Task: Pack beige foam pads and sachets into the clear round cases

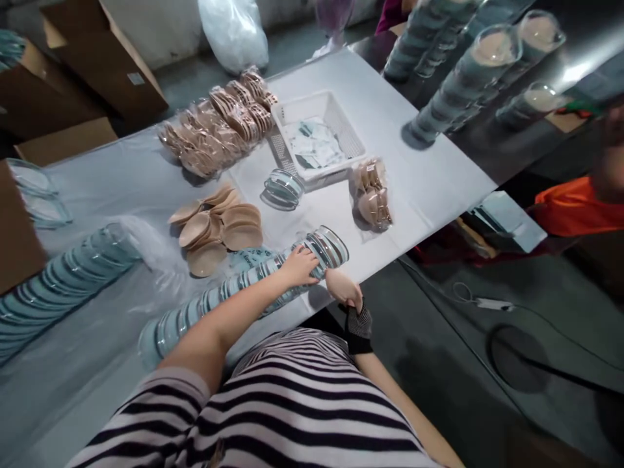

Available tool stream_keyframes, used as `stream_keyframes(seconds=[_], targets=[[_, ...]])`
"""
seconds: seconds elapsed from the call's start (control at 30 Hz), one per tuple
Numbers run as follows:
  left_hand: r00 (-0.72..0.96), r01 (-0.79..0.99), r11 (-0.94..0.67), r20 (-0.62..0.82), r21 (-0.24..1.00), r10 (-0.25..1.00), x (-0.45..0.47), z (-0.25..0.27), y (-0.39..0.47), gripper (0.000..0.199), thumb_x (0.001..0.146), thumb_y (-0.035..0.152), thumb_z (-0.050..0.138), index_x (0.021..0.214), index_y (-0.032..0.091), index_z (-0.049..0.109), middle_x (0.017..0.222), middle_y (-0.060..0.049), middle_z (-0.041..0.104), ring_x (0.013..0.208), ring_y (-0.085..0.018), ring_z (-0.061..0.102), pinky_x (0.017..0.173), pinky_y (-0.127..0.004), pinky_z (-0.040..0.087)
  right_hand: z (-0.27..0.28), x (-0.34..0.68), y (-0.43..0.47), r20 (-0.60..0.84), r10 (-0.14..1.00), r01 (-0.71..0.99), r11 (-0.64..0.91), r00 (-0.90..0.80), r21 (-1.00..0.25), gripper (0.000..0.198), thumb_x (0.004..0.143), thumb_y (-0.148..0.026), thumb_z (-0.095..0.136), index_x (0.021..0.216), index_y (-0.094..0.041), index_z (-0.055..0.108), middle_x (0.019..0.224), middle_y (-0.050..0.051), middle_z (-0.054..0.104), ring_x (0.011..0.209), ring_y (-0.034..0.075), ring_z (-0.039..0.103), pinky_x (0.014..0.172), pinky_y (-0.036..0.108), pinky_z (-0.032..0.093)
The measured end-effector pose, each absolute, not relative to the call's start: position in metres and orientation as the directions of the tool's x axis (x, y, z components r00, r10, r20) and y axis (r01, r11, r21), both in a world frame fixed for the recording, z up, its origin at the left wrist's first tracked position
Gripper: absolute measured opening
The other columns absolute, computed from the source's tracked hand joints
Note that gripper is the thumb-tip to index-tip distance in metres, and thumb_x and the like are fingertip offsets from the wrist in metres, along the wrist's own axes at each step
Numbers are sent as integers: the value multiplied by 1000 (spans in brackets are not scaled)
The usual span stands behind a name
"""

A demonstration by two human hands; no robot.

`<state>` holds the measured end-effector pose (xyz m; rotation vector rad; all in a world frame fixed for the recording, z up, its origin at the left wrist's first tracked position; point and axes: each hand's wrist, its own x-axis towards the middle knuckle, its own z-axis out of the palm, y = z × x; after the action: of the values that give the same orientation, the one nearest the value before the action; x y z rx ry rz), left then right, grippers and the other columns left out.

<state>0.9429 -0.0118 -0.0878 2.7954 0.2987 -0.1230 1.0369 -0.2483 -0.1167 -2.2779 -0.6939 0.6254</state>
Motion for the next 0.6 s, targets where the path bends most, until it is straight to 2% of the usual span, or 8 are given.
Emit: stream_keyframes(seconds=[0.1, 0.2, 0.3, 0.37, 0.43, 0.53, 0.6], targets=[[979, 170, -935, -160, 310, 125, 944, -88, -13, 35, 76, 47, 71, 93, 17, 69, 97, -10, 68, 104, -29, 55, 107, -50, 29, -129, 1026, -229, -281, 535, 184, -658, 797, -730, 68, 92, -53, 33, 142, -9, 45, 122, 21, 65, 107, 32, 65, 87, 37, 53], [984, 102, -931, -174, 351, 42, 944, -89, -11, 29, 79, 43, 69, 87, 15, 71, 94, -10, 69, 100, -27, 56, 106, -50, 27, -132, 1025, -208, -269, 611, 292, -660, 744, -692, 60, 92, -40, 33, 142, -9, 44, 120, 17, 66, 101, 29, 66, 85, 38, 53], [985, 88, -911, -170, 403, 20, 943, -90, -9, 28, 83, 41, 67, 87, 14, 72, 92, -9, 70, 99, -26, 57, 106, -49, 27, -127, 1032, -197, -219, 713, 443, -615, 666, -653, 54, 90, -32, 38, 140, -13, 48, 129, 15, 62, 110, 28, 61, 91, 38, 50], [987, 95, -901, -160, 424, 28, 943, -92, -9, 26, 84, 40, 66, 89, 15, 72, 93, -8, 71, 99, -25, 57, 106, -49, 27, -122, 1038, -192, -195, 785, 541, -561, 589, -626, 54, 90, -34, 43, 140, -12, 48, 128, 16, 61, 112, 28, 59, 92, 37, 49], [988, 102, -893, -150, 437, 39, 943, -93, -9, 26, 85, 41, 65, 88, 16, 72, 93, -8, 71, 101, -25, 57, 107, -49, 26, -117, 1042, -187, -211, 816, 626, -555, 538, -548, 53, 91, -37, 48, 137, -11, 50, 119, 17, 64, 105, 28, 61, 87, 37, 49], [991, 102, -878, -129, 468, 46, 941, -95, -10, 30, 88, 44, 60, 83, 17, 72, 89, -8, 71, 100, -24, 58, 107, -49, 26, -112, 1044, -178, -285, 770, 630, -634, 571, -448, 47, 88, -39, 56, 124, -10, 58, 107, 16, 67, 93, 26, 63, 80, 34, 48], [992, 103, -865, -116, 491, 52, 940, -95, -11, 29, 89, 42, 58, 82, 17, 71, 85, -7, 70, 97, -24, 59, 107, -49, 26, -111, 1046, -175, -282, 760, 618, -643, 585, -452, 45, 87, -42, 58, 119, -10, 60, 107, 15, 67, 94, 26, 63, 79, 32, 47]])
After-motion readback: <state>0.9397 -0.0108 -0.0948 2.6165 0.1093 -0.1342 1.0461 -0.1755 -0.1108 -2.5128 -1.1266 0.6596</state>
